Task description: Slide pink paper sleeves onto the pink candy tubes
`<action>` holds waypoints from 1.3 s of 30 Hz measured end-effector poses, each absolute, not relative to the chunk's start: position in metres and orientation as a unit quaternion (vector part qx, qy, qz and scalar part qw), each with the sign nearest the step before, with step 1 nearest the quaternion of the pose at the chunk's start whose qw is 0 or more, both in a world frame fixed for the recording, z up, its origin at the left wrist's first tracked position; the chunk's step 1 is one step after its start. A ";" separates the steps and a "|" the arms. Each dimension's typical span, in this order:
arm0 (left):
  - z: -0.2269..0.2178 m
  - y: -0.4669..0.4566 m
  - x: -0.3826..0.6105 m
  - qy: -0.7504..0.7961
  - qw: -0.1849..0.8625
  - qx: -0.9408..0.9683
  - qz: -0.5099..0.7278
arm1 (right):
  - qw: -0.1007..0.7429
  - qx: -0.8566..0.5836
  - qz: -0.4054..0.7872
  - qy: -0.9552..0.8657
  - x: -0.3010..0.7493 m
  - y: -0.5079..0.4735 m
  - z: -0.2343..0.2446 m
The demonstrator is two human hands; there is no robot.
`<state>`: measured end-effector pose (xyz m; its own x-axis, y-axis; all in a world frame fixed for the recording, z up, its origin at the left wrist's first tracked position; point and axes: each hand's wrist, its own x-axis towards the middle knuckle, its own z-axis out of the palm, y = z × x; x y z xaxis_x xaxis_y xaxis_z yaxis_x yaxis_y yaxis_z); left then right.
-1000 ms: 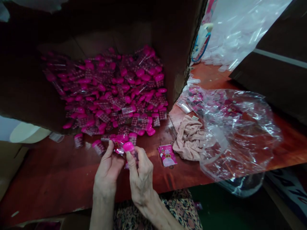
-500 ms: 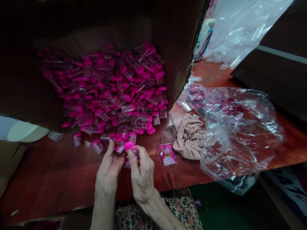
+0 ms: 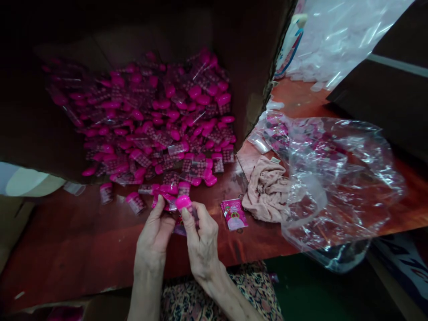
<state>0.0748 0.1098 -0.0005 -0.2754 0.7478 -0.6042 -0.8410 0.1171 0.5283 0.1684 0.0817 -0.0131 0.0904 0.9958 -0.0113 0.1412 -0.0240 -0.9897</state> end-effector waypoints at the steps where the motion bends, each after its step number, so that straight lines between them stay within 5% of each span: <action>1: -0.001 0.110 0.075 0.446 0.603 -0.062 0.658 | 0.480 -0.562 0.444 -0.507 0.168 0.081 -0.014; 30: -0.012 0.111 0.078 0.449 0.607 -0.068 0.652 | 0.478 -0.576 0.419 -0.514 0.167 0.082 -0.021; 39: -0.014 0.109 0.084 0.474 0.594 -0.003 0.650 | 0.478 -0.506 0.586 -0.415 0.166 0.086 -0.024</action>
<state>0.0844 0.1087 -0.0141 -0.2948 0.7689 -0.5673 -0.7751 0.1548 0.6126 0.1660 0.0860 -0.0237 -0.0311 0.9802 -0.1955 -0.1401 -0.1979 -0.9701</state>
